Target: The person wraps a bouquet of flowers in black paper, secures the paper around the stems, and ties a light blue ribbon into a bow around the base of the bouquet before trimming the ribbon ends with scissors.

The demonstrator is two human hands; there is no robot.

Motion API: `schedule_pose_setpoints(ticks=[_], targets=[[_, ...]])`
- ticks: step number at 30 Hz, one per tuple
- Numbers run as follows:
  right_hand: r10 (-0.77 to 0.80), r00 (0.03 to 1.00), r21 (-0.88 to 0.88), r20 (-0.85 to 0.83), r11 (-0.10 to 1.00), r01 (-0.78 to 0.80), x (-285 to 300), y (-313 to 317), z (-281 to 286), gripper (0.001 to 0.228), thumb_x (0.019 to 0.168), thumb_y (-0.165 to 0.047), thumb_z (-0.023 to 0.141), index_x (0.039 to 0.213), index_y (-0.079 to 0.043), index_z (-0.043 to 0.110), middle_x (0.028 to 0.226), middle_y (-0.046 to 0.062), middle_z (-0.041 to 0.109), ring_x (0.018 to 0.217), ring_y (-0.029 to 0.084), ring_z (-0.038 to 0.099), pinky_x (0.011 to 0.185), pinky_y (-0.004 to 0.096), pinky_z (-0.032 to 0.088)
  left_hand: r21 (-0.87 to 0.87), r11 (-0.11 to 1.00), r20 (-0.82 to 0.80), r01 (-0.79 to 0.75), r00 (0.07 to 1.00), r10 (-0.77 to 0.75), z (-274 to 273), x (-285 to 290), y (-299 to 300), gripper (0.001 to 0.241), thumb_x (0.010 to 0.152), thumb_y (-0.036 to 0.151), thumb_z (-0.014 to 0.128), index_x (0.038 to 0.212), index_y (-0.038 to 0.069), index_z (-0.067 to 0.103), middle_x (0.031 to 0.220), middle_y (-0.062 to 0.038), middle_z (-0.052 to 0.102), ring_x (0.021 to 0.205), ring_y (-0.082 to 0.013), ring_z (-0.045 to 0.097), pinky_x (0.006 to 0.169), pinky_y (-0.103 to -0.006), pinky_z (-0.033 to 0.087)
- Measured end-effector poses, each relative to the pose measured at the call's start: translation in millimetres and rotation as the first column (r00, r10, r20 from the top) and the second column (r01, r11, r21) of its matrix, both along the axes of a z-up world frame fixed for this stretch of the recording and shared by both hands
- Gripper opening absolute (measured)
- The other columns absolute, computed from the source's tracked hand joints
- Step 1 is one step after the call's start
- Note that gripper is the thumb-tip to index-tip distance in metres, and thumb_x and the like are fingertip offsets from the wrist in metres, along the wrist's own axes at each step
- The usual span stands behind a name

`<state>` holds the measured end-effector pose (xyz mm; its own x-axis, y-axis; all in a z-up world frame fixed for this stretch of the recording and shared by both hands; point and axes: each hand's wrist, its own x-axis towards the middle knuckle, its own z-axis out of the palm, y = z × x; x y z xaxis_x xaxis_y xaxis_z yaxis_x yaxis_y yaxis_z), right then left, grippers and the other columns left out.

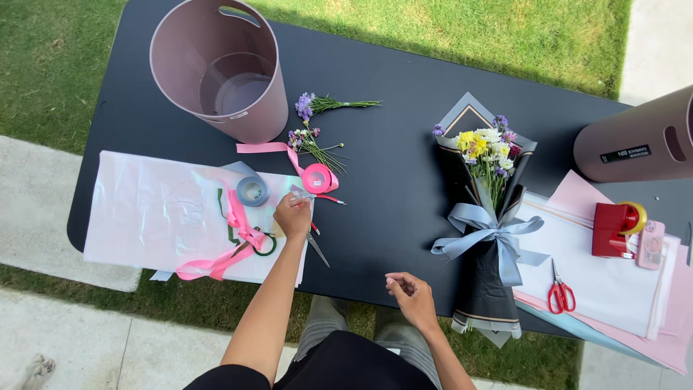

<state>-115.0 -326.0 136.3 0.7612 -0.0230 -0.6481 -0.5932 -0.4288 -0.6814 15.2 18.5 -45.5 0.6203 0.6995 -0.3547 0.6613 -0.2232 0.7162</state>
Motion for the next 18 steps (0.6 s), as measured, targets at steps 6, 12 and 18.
schedule_pose_setpoints(ticks=[6, 12, 18], targets=[[-0.205, 0.974, -0.027, 0.094, 0.978, 0.209, -8.8, -40.5, -3.8, 0.022, 0.107, -0.018, 0.085, 0.123, -0.010, 0.098, 0.099, 0.014, 0.096, 0.090, 0.018, 0.090, 0.086, 0.034, 0.070, -0.241, 0.951, 0.078, 0.193, 0.981, -0.179, 134.4, -66.8, -100.1, 0.036, 0.111, 0.005, 0.079, 0.146, -0.005, 0.077, 0.114, -0.023, 0.087, 0.095, -0.0292, 0.086, 0.087, -0.0437, 0.070], [-0.393, 0.885, -0.106, 0.249, 0.897, 0.428, -9.7, -149.5, 3.4, 0.021, 0.111, -0.015, 0.081, 0.125, -0.010, 0.095, 0.103, 0.017, 0.094, 0.096, 0.022, 0.091, 0.086, 0.037, 0.068, -0.468, 0.617, -0.040, 0.633, 0.682, -0.730, 87.9, -88.1, -211.6, 0.050, 0.109, 0.027, 0.085, 0.155, 0.008, 0.075, 0.134, -0.016, 0.087, 0.117, -0.0262, 0.089, 0.087, -0.0401, 0.079], [-0.387, 0.833, -0.396, 0.394, 0.747, 0.534, -19.3, -322.7, -31.3, 0.018, 0.108, -0.017, 0.082, 0.122, -0.015, 0.094, 0.105, 0.011, 0.090, 0.100, 0.025, 0.084, 0.092, 0.044, 0.064, -0.179, 0.546, -0.113, 0.819, 0.534, -0.838, 137.1, -56.0, -316.5, 0.068, 0.110, 0.025, 0.084, 0.173, 0.015, 0.061, 0.158, -0.016, 0.065, 0.149, -0.0383, 0.069, 0.112, -0.0530, 0.071]])
